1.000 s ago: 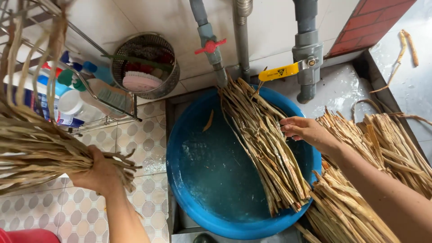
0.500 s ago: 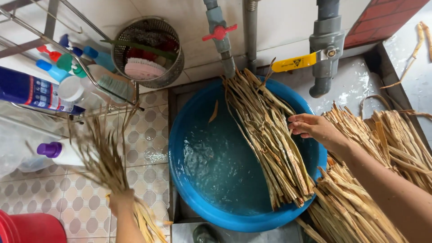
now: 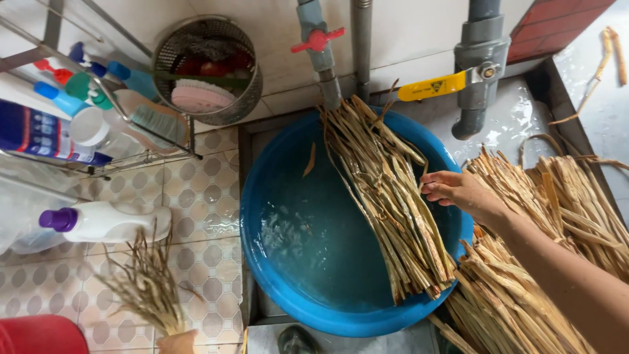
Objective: Washing and soaking dried plant stalks in a blue basin in a utility area.
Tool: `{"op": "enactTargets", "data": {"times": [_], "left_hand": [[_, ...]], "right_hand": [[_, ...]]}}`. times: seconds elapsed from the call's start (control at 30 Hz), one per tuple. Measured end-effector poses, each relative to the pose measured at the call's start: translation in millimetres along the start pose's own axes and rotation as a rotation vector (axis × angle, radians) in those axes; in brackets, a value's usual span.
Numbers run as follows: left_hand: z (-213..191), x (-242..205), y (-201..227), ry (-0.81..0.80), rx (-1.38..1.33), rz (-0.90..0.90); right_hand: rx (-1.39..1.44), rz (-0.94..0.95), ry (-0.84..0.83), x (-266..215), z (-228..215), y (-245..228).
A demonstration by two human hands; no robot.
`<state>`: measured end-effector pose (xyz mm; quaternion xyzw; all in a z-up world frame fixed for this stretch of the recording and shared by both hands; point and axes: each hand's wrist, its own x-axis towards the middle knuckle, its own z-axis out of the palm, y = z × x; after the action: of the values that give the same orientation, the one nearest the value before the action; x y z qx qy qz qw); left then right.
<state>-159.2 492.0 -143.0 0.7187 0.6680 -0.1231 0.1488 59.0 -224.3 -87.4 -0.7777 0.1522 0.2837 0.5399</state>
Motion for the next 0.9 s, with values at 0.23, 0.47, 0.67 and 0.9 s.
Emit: {"op": "enactTargets", "data": {"times": [0.23,0.47,0.67,0.9], "left_hand": [[27.1,-68.5,115.0,0.228,-0.109,0.29],[135.0,-294.9,202.4,-0.873,-0.226,0.978],[277.2,-349.6,156.6,-1.468,-0.475,0.398],[334.8,-293.9,132.6,-1.366,-0.762,0.34]], "right_hand": [[-0.021,-0.014,0.032,26.1,8.2,33.3],[0.192,0.334,-0.048,22.5,76.1,80.3],[0.265,-0.039,-0.212,12.1,156.4,88.2],[-0.087,0.211,-0.068,95.3,131.7,184.8]]}}
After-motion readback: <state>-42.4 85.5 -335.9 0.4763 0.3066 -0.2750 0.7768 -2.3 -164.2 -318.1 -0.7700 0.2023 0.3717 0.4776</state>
